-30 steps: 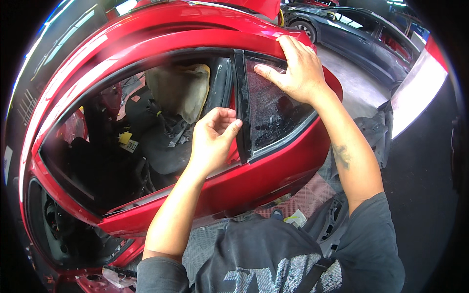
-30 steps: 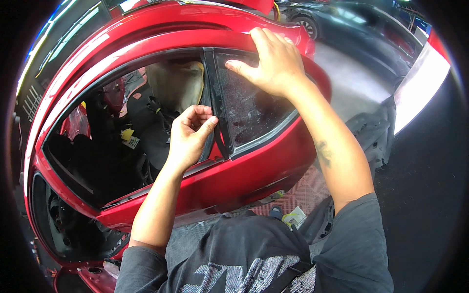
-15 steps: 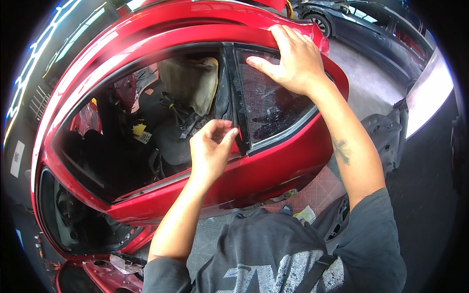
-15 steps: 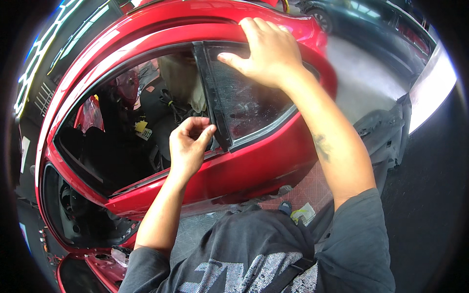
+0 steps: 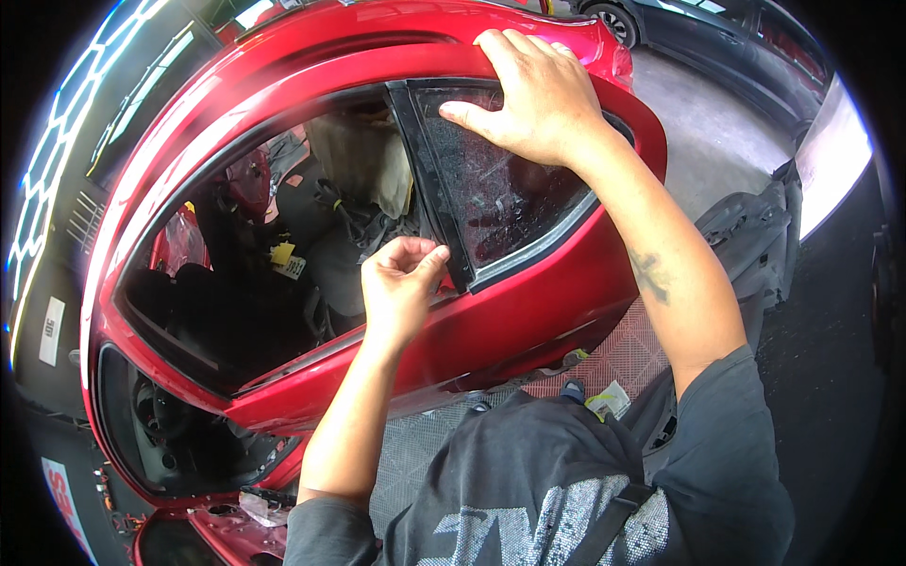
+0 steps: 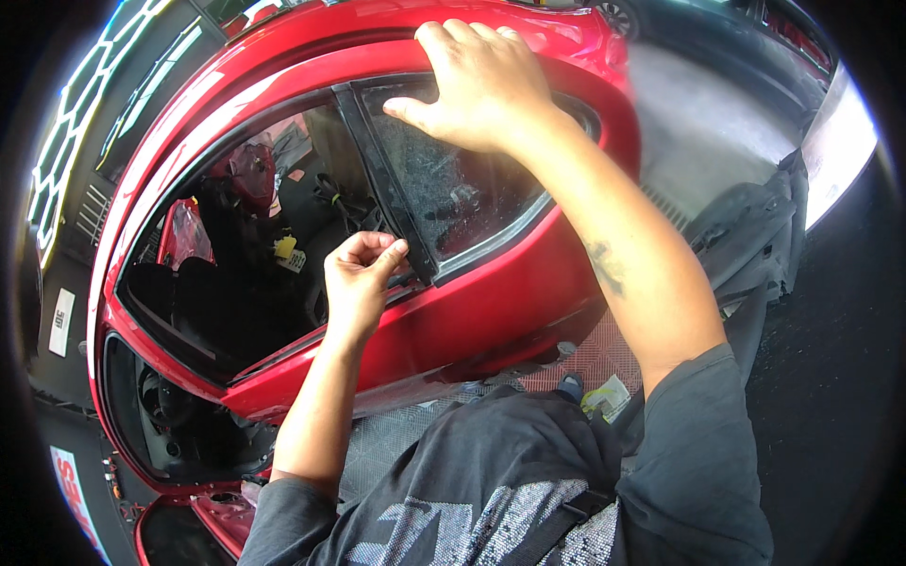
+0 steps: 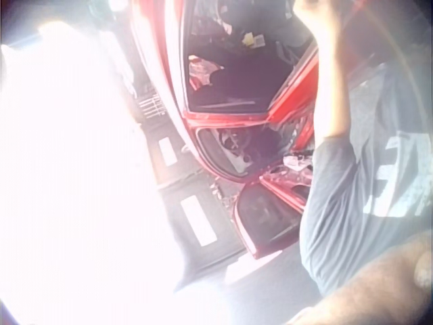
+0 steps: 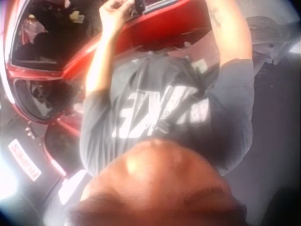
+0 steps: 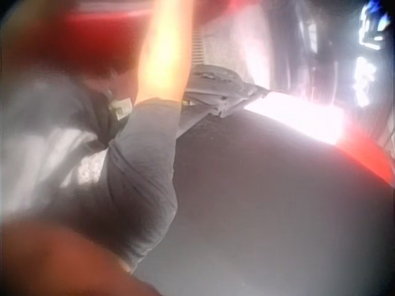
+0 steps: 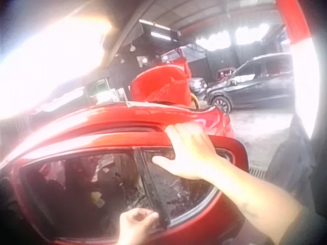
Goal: The person installs a black rubber weatherstrip along the upper edge of a red car door frame. They align and press the strip into place, then remove it and reposition it. The person also handles a plastic bag and a bundle of black cables inside the door cavity.
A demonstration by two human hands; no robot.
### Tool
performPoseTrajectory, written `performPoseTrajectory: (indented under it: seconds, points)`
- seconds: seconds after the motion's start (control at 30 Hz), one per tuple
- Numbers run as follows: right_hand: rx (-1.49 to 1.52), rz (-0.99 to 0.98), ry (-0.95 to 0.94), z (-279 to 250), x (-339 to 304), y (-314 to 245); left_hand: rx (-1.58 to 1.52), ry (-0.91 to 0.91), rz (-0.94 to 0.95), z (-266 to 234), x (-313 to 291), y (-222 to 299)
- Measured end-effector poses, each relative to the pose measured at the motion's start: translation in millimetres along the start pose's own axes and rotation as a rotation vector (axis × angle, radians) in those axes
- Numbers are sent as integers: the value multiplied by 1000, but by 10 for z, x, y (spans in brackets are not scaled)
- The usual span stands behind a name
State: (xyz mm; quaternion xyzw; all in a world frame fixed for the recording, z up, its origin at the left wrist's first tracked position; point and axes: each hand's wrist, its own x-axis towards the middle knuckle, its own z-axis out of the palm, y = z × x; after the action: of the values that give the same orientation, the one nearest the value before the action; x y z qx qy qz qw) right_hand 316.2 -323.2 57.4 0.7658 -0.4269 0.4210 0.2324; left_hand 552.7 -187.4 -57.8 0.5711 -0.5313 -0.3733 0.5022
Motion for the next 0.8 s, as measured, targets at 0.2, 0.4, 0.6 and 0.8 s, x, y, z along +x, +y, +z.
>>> performPoseTrajectory:
  seconds: [0.2,0.4,0.6,0.8]
  points:
    - [15,8,28,39,-4,-28,45,14,26,34,-77,27]
    - [-10,-9,16,-21,31,-110,456,-257,141,-197,135,375]
    - [-23,-12,-18,-31,49,-49,368,-54,238,-128,101,447]
    - [-7,-33,-9,-24,64,-49,-80,2,177,-84,276,393]
